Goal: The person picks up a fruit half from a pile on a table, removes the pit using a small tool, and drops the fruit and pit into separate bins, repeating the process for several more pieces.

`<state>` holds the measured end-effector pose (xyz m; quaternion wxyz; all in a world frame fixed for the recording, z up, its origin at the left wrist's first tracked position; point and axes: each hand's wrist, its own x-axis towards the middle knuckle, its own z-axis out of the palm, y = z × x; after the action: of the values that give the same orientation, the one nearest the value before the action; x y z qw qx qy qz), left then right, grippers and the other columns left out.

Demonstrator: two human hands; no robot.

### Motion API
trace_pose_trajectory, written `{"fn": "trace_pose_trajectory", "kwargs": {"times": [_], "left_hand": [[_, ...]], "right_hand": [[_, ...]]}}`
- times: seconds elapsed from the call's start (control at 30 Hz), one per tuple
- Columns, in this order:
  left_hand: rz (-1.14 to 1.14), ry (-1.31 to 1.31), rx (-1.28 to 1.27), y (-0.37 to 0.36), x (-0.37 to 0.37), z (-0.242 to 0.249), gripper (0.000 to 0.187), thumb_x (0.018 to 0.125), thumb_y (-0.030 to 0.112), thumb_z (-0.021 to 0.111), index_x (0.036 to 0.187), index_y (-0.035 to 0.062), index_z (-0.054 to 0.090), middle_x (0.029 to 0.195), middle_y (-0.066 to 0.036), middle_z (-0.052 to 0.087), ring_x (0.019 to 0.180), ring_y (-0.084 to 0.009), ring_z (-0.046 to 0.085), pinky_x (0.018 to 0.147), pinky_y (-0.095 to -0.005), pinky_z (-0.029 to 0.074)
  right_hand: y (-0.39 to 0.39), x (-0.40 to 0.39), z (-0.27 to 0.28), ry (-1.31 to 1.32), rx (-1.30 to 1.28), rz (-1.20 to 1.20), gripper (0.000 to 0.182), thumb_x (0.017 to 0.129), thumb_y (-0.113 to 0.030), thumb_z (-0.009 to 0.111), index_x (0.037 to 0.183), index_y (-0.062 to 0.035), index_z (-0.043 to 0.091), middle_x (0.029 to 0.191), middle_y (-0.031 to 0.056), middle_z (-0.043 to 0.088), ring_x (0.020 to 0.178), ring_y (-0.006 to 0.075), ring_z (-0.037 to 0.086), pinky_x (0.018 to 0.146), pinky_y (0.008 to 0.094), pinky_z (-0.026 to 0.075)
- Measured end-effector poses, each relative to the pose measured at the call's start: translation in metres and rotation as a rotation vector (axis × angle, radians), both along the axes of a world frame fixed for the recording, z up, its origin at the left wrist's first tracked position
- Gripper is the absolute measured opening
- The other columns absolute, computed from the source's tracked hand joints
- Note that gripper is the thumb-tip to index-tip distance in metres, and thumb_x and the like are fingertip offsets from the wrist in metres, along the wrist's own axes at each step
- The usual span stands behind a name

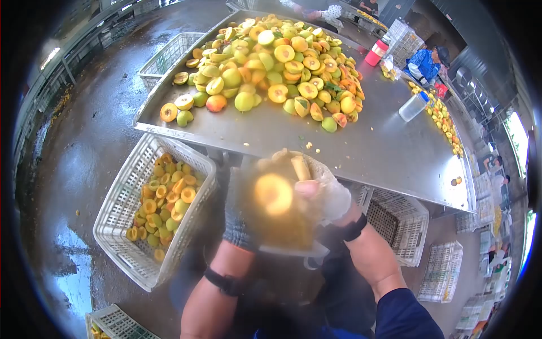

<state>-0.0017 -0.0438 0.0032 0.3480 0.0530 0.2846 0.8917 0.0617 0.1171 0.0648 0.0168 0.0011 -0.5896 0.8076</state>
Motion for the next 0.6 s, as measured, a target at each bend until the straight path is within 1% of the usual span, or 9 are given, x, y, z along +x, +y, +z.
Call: {"fn": "trace_pose_trajectory", "kwargs": {"times": [0.03, 0.1, 0.13, 0.3, 0.33, 0.37, 0.43, 0.5, 0.6], "left_hand": [[-0.041, -0.116, 0.133, 0.004, 0.005, -0.006, 0.069, 0.103, 0.061, 0.045, 0.145, 0.0065, 0.052, 0.141, -0.013, 0.06, 0.126, -0.0292, 0.06, 0.106, -0.0439, 0.051], [-0.043, 0.098, -0.045, 0.002, 0.013, -0.015, 0.071, 0.103, 0.061, 0.046, 0.143, 0.0032, 0.052, 0.142, -0.017, 0.059, 0.128, -0.0324, 0.059, 0.106, -0.0458, 0.051], [-0.046, 0.205, -0.132, 0.001, 0.016, -0.02, 0.072, 0.103, 0.061, 0.046, 0.143, 0.0016, 0.052, 0.142, -0.019, 0.058, 0.129, -0.034, 0.058, 0.107, -0.0468, 0.051], [0.093, -0.201, 0.186, 0.016, 0.02, -0.027, 0.061, 0.104, 0.047, 0.052, 0.139, -0.0026, 0.052, 0.135, -0.022, 0.059, 0.124, -0.0343, 0.059, 0.104, -0.0479, 0.051], [0.224, -0.178, 0.121, 0.021, 0.014, -0.027, 0.058, 0.103, 0.04, 0.057, 0.142, -0.0025, 0.051, 0.129, -0.019, 0.061, 0.121, -0.0322, 0.06, 0.102, -0.0453, 0.052], [0.283, -0.058, 0.031, 0.023, 0.011, -0.017, 0.055, 0.103, 0.035, 0.057, 0.142, -0.0024, 0.05, 0.13, -0.019, 0.061, 0.121, -0.0312, 0.06, 0.102, -0.044, 0.052], [0.388, 0.176, -0.148, 0.025, 0.009, 0.003, 0.049, 0.104, 0.026, 0.056, 0.143, -0.0022, 0.049, 0.13, -0.017, 0.061, 0.121, -0.0291, 0.06, 0.102, -0.0414, 0.053], [0.436, 0.815, -0.451, 0.029, 0.012, -0.006, 0.055, 0.1, 0.019, 0.067, 0.146, -0.002, 0.045, 0.135, -0.017, 0.06, 0.119, -0.0241, 0.061, 0.101, -0.0364, 0.053], [0.402, 0.854, -0.461, 0.038, 0.019, -0.007, 0.07, 0.092, 0.023, 0.077, 0.147, -0.002, 0.042, 0.135, -0.016, 0.06, 0.118, -0.0217, 0.061, 0.101, -0.035, 0.053]], "right_hand": [[-0.005, 0.01, -0.004, -0.013, 0.026, -0.034, 0.05, 0.093, -0.019, 0.068, 0.137, 0.0001, 0.053, 0.112, 0.0105, 0.067, 0.068, 0.006, 0.06, 0.06, 0.0205, 0.051], [-0.017, 0.026, -0.009, -0.016, 0.169, -0.279, 0.043, 0.096, -0.008, 0.064, 0.136, -0.0005, 0.053, 0.11, 0.0088, 0.067, 0.061, 0.0059, 0.058, 0.056, 0.0209, 0.049], [-0.02, 0.035, -0.01, -0.082, -0.088, -0.331, 0.039, 0.098, 0.002, 0.06, 0.136, -0.0027, 0.052, 0.107, 0.0071, 0.067, 0.066, 0.0082, 0.059, 0.059, 0.0232, 0.051], [-0.02, 0.041, -0.032, -0.026, 0.332, -0.475, 0.037, 0.099, -0.012, 0.07, 0.13, -0.0047, 0.052, 0.1, 0.0034, 0.066, 0.071, 0.0093, 0.061, 0.058, 0.0251, 0.051], [-0.024, 0.045, -0.027, -0.14, 0.137, -0.463, 0.036, 0.098, -0.013, 0.072, 0.128, -0.0046, 0.054, 0.099, 0.0031, 0.066, 0.071, 0.0092, 0.061, 0.058, 0.0253, 0.052], [-0.028, 0.046, -0.015, -0.257, -0.057, -0.445, 0.035, 0.098, -0.015, 0.073, 0.126, -0.0045, 0.056, 0.098, 0.0027, 0.067, 0.072, 0.0092, 0.061, 0.059, 0.0255, 0.052], [-0.034, 0.04, 0.001, -0.453, 0.163, -0.39, 0.027, 0.097, -0.012, 0.072, 0.121, -0.0049, 0.061, 0.094, 0.0017, 0.067, 0.074, 0.0088, 0.061, 0.064, 0.0249, 0.052], [-0.03, 0.038, 0.003, -0.469, 0.188, -0.321, 0.025, 0.097, -0.011, 0.071, 0.12, -0.0051, 0.062, 0.093, 0.0015, 0.067, 0.075, 0.0082, 0.061, 0.066, 0.0242, 0.052], [-0.014, 0.035, -0.031, -0.119, 0.489, -0.431, 0.031, 0.092, -0.018, 0.076, 0.118, -0.0053, 0.063, 0.089, 0.0095, 0.069, 0.075, 0.02, 0.067, 0.067, 0.0335, 0.054]]}}
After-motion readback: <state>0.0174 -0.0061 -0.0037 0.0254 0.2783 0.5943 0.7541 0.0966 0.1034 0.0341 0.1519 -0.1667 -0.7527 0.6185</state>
